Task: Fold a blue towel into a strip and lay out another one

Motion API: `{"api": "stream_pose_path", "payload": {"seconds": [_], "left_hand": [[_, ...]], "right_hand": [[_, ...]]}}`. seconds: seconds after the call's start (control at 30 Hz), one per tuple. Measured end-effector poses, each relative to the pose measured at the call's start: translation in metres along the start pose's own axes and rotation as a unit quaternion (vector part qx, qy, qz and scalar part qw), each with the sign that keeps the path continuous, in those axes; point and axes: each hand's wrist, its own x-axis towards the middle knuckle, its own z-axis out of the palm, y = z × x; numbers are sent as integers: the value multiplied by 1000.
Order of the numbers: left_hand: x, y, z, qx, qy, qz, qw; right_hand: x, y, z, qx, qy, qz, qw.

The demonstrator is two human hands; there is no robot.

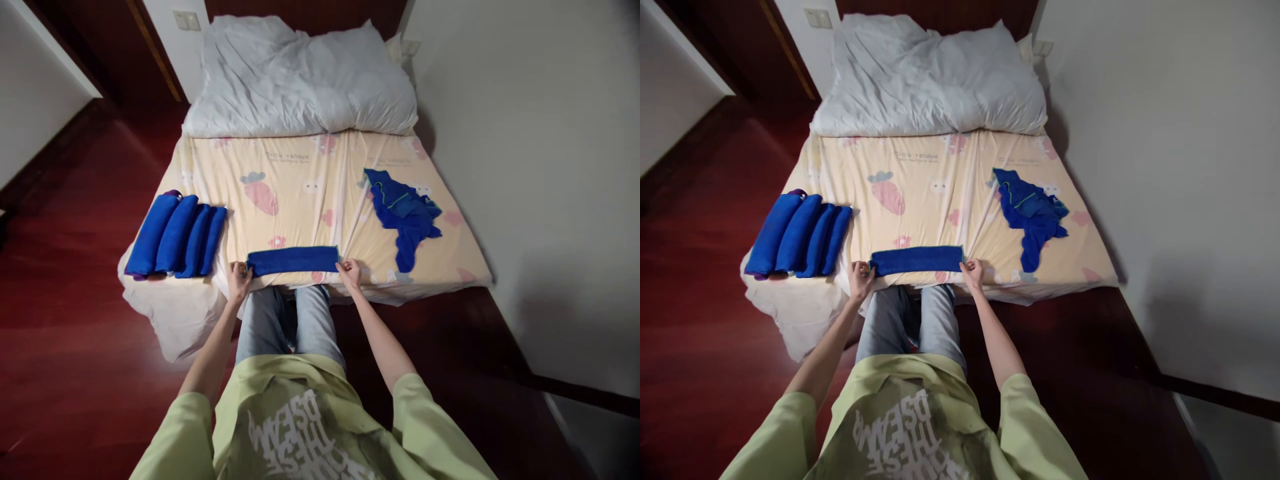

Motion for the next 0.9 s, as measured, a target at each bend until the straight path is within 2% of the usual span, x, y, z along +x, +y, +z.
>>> {"api": "stream_pose_path", "payload": {"seconds": [0.07, 0.13, 0.23, 0.3, 0.43, 0.57, 0.7, 0.9], "left_hand": [[-1, 5, -7, 20, -68, 98, 993], [1, 9, -11, 49, -160, 179, 969], [5, 13, -8, 106, -235, 209, 943], [8, 15, -3, 138, -241, 202, 939], [13, 19, 4, 168, -237, 201, 936], [15, 17, -5, 169, -248, 203, 932], [16, 8, -15, 116, -260, 203, 937], [28, 2, -13, -1, -224, 67, 972]], "right_hand": [[-4, -11, -7, -58, -21, -94, 994], [-8, -21, -13, -116, -85, -185, 972], [-12, -33, -12, -197, -199, -260, 924], [-12, -37, -7, -234, -230, -275, 904], [-8, -39, 1, -260, -217, -268, 902], [-6, -34, -5, -251, -223, -260, 905], [-1, -23, -12, -200, -247, -250, 914], [18, -14, -2, -88, -226, -168, 956]]}}
